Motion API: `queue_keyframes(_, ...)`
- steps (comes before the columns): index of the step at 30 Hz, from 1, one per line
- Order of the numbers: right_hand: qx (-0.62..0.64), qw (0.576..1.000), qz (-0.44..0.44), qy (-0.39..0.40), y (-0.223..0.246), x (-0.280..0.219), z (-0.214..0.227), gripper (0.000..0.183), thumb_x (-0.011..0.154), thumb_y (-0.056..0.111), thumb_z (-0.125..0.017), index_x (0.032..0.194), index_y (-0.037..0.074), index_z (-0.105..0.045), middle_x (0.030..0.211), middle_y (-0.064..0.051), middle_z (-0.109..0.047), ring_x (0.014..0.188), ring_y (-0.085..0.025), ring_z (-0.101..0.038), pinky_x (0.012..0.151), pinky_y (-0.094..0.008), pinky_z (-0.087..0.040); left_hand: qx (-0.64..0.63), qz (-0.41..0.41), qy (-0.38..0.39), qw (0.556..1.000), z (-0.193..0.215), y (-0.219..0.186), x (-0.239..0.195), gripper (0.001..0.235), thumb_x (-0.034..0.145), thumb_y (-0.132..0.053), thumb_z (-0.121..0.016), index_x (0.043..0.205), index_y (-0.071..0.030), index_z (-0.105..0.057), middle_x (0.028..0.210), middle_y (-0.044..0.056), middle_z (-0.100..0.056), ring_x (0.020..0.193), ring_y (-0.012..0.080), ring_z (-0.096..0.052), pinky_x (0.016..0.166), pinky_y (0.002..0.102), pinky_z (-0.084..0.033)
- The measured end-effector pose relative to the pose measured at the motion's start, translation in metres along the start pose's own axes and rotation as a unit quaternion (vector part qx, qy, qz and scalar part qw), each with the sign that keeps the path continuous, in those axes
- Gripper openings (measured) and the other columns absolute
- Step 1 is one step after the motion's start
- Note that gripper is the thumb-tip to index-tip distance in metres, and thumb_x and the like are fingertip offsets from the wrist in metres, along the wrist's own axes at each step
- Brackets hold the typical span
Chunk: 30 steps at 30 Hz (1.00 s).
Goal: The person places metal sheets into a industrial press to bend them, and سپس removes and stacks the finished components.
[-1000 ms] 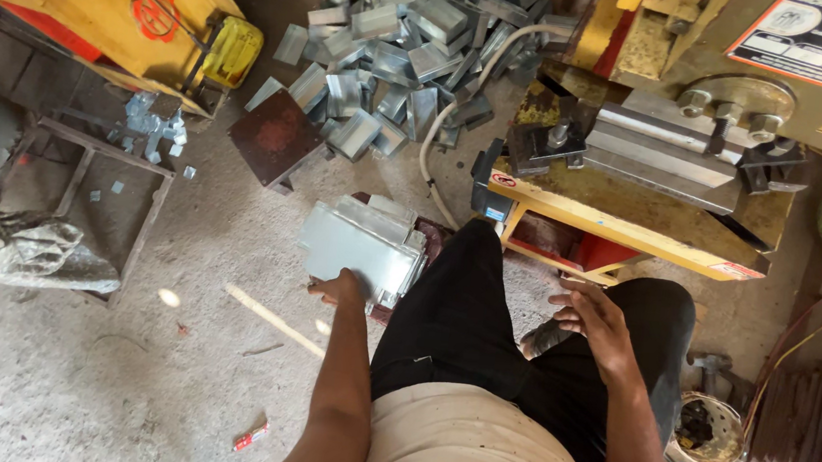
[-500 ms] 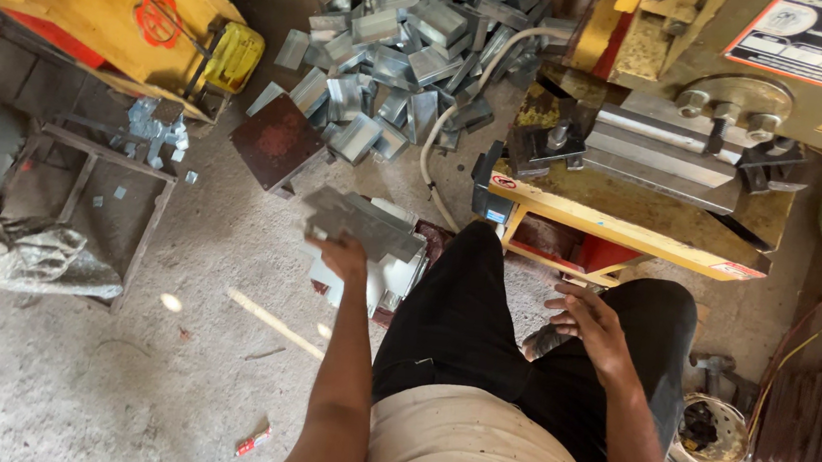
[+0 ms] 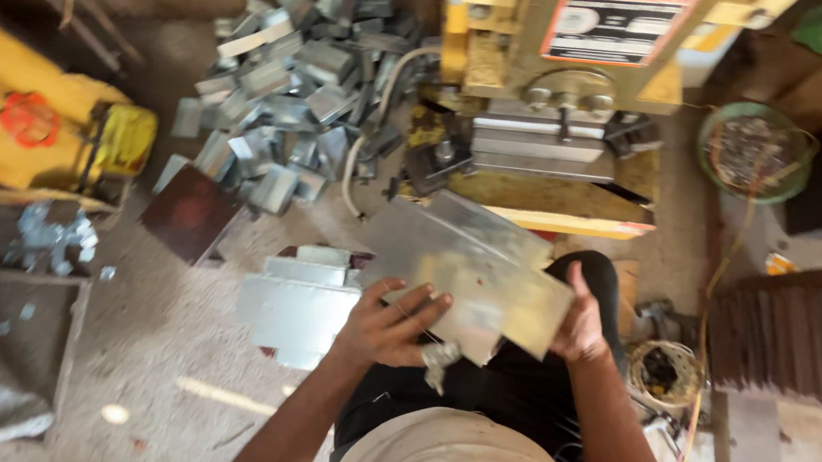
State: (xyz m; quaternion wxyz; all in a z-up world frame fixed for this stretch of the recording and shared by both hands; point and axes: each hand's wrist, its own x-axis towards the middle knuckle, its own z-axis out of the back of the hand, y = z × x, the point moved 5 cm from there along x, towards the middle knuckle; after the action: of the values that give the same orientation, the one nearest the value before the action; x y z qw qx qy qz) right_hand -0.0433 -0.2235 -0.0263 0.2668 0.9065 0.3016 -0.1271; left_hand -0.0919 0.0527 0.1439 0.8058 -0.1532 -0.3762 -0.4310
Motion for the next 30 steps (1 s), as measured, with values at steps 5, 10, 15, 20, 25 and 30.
queue_keyframes(5, -0.226, 0.968, 0.087, -0.058, 0.057, -0.033, 0.032, 0.070, 0.084, 0.022, -0.077, 0.143, -0.007, -0.054, 0.123, -0.016, -0.070, 0.109, -0.023, -0.070, 0.098, -0.037, -0.053, -0.065, -0.093, -0.006, 0.994, -0.024, -0.005, 0.030, 0.030, 0.112, -0.044, -0.056, 0.139, -0.034, -0.049, 0.136, 0.005, -0.068, 0.118, 0.0245, -0.065, 0.094, 0.044, -0.054)
queue_keyframes(10, -0.185, 0.973, 0.128, -0.051, 0.073, -0.041, 0.039, 0.055, 0.091, 0.011, -0.074, 0.140, -0.006, -0.055, 0.108, -0.011, -0.073, 0.087, -0.018, -0.071, 0.075, -0.031, -0.056, -0.048, 0.205, 0.021, 0.977, -0.066, 0.034, 0.020, 0.016, 0.118, -0.025, -0.034, 0.126, -0.023, -0.048, 0.119, 0.001, -0.071, 0.113, 0.0266, -0.068, 0.099, 0.046, -0.055)
queue_keyframes(15, -0.220, 0.961, 0.155, -0.058, 0.078, -0.027, 0.026, 0.042, 0.099, 0.013, -0.066, 0.137, 0.000, -0.055, 0.098, -0.008, -0.073, 0.078, -0.016, -0.071, 0.068, -0.032, -0.058, -0.309, 0.603, 0.054, 0.733, -0.134, 0.055, -0.039, 0.053, 0.106, -0.039, -0.051, 0.141, 0.000, -0.051, 0.094, 0.014, -0.073, 0.082, 0.0234, -0.070, 0.074, 0.037, -0.055)
queue_keyframes(20, -0.218, 0.961, 0.146, -0.085, 0.075, -0.016, 0.022, 0.043, 0.099, 0.019, -0.063, 0.138, 0.002, -0.055, 0.100, -0.010, -0.074, 0.080, -0.019, -0.073, 0.069, -0.034, -0.060, -0.389, 0.602, 0.075, 0.694, -0.174, 0.037, -0.059, 0.058, 0.105, -0.043, -0.055, 0.141, 0.003, -0.053, 0.103, 0.015, -0.076, 0.084, 0.0255, -0.072, 0.075, 0.039, -0.055)
queue_keyframes(25, -0.214, 0.959, 0.156, -0.101, 0.068, -0.012, 0.026, 0.047, 0.101, 0.023, -0.065, 0.140, 0.000, -0.053, 0.101, -0.010, -0.074, 0.081, -0.021, -0.072, 0.070, -0.034, -0.059, -0.577, 0.652, 0.008, 0.492, -0.208, 0.030, -0.055, 0.060, 0.100, -0.039, -0.058, 0.136, 0.008, -0.048, 0.121, 0.014, -0.065, 0.093, 0.0315, -0.075, 0.078, 0.040, -0.066)
queue_keyframes(30, -0.631, 0.599, 0.356, -0.341, 0.076, -0.033, -0.012, 0.063, 0.100, 0.032, -0.061, 0.154, 0.006, -0.041, 0.130, -0.019, -0.064, 0.116, -0.029, -0.063, 0.099, -0.045, -0.052, -0.574, 0.629, -0.028, 0.524, -0.210, 0.021, -0.039, 0.057, 0.101, -0.035, -0.060, 0.130, 0.012, -0.045, 0.119, 0.024, -0.068, 0.101, 0.0308, -0.075, 0.080, 0.042, -0.066)
